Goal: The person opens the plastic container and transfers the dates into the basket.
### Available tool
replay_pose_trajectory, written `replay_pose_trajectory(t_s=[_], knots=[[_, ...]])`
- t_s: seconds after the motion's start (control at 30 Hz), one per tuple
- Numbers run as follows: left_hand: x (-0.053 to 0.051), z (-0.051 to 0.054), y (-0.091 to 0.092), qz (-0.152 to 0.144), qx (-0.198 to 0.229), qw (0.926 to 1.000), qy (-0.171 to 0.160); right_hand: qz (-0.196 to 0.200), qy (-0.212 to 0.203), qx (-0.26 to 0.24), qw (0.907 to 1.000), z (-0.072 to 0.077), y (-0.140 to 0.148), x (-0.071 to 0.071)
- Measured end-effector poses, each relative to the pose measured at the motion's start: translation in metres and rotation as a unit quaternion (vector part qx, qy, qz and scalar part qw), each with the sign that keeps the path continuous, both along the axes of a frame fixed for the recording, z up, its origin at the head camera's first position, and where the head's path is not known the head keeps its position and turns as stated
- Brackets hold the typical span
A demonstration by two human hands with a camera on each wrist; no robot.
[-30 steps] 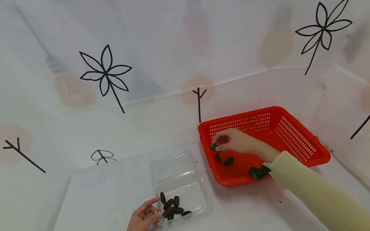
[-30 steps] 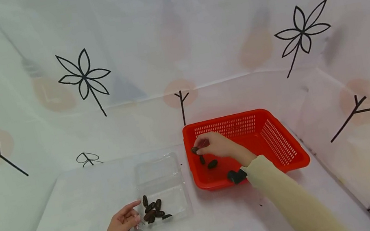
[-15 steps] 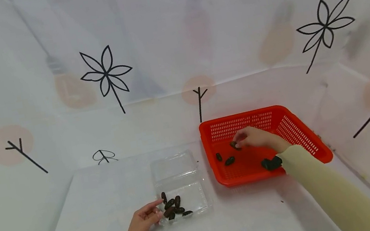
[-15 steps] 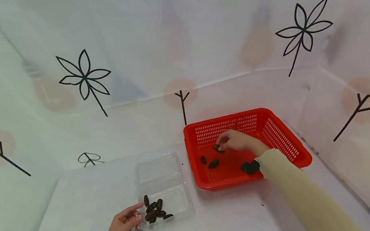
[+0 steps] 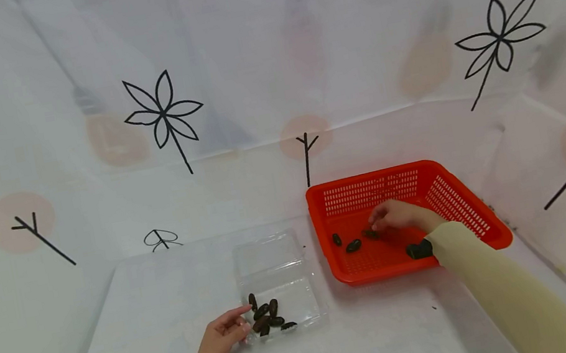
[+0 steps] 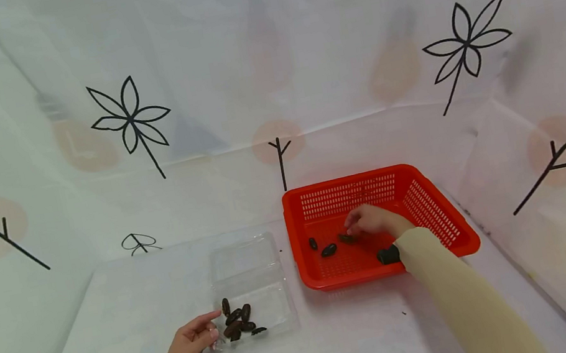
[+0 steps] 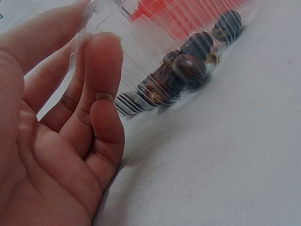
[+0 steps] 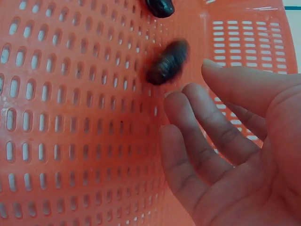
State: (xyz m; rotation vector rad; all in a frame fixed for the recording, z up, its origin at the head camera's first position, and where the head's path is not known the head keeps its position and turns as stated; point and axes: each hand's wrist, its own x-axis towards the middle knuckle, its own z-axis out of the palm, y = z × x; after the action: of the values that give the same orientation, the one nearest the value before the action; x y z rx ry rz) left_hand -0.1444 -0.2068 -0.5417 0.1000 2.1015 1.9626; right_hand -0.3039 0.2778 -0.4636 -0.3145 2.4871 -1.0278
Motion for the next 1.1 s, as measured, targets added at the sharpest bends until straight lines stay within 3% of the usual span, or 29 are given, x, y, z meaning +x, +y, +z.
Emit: replay_pose_trajectory(t_s=[0.23, 0.47, 0.63, 0.83, 1.1], knots=[[0.002, 0.002, -0.001, -0.002, 0.0, 1.0, 0.0, 0.003, 0.009, -0.009, 0.9999, 0.014, -0.006, 0.002], [0.004, 0.006, 0.0, -0.007, 0.003, 1.0, 0.003, 0.027, 0.05, -0.017, 0.9982, 0.028, -0.017, 0.004], [0.002, 0.004, 0.0, -0.004, 0.005, 1.0, -0.001, 0.037, 0.069, -0.032, 0.9964, 0.045, -0.03, 0.014], [0.001, 0.001, -0.002, -0.012, 0.001, 0.9999, 0.009, 0.067, 0.101, -0.016, 0.9925, 0.064, -0.05, 0.027], [0.002, 0.001, -0.001, -0.008, -0.001, 0.9999, 0.009, 0.117, 0.121, -0.022, 0.9855, 0.075, -0.088, 0.039]])
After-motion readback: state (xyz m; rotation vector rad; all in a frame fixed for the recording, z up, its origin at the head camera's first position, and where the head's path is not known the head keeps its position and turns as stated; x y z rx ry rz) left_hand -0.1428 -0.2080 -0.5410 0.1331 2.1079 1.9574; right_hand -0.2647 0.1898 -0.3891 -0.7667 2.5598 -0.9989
